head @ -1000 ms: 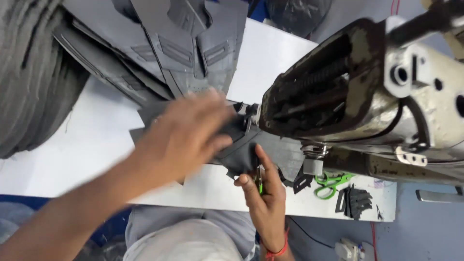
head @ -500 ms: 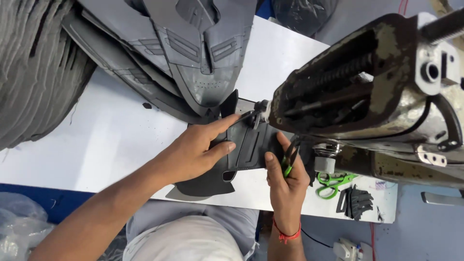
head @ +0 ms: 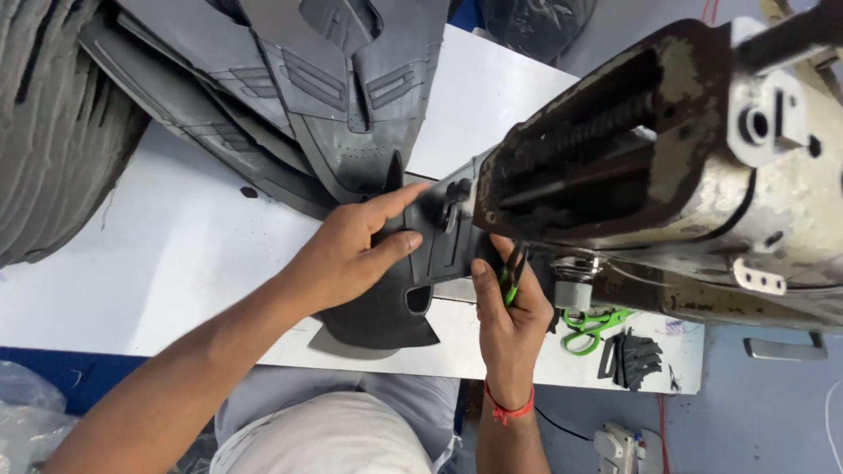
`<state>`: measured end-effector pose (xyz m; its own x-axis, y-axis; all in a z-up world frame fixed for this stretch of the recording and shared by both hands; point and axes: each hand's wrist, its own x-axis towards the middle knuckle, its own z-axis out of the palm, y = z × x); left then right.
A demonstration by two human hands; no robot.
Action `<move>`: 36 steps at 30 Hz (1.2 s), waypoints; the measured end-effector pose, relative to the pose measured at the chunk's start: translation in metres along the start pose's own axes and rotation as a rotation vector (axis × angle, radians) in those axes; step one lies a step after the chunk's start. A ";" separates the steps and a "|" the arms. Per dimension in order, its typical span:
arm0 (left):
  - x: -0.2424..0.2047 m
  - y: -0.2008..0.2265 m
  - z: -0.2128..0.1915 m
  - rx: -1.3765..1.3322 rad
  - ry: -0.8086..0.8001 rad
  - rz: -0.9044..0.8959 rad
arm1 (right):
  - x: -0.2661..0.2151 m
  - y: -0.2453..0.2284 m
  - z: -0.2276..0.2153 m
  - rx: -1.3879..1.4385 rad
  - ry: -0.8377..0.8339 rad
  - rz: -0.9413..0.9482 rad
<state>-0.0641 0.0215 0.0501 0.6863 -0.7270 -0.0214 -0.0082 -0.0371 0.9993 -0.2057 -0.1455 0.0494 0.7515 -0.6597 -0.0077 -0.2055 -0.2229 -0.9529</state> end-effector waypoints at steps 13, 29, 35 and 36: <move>0.044 0.021 -0.015 0.275 0.008 -0.104 | 0.029 0.021 0.003 0.040 -0.003 -0.041; 0.112 0.008 -0.004 0.983 0.158 0.557 | 0.093 0.048 -0.087 -0.944 -0.173 -0.614; -0.016 0.051 0.023 0.472 0.032 -0.261 | 0.056 -0.020 -0.049 -0.528 -0.152 -0.480; -0.017 0.035 0.028 0.474 0.029 -0.261 | 0.052 -0.016 -0.048 -0.527 -0.149 -0.478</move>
<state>-0.0963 0.0130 0.0850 0.7292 -0.6333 -0.2592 -0.1575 -0.5240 0.8371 -0.1939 -0.2108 0.0791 0.9045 -0.3072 0.2958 -0.0797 -0.8032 -0.5904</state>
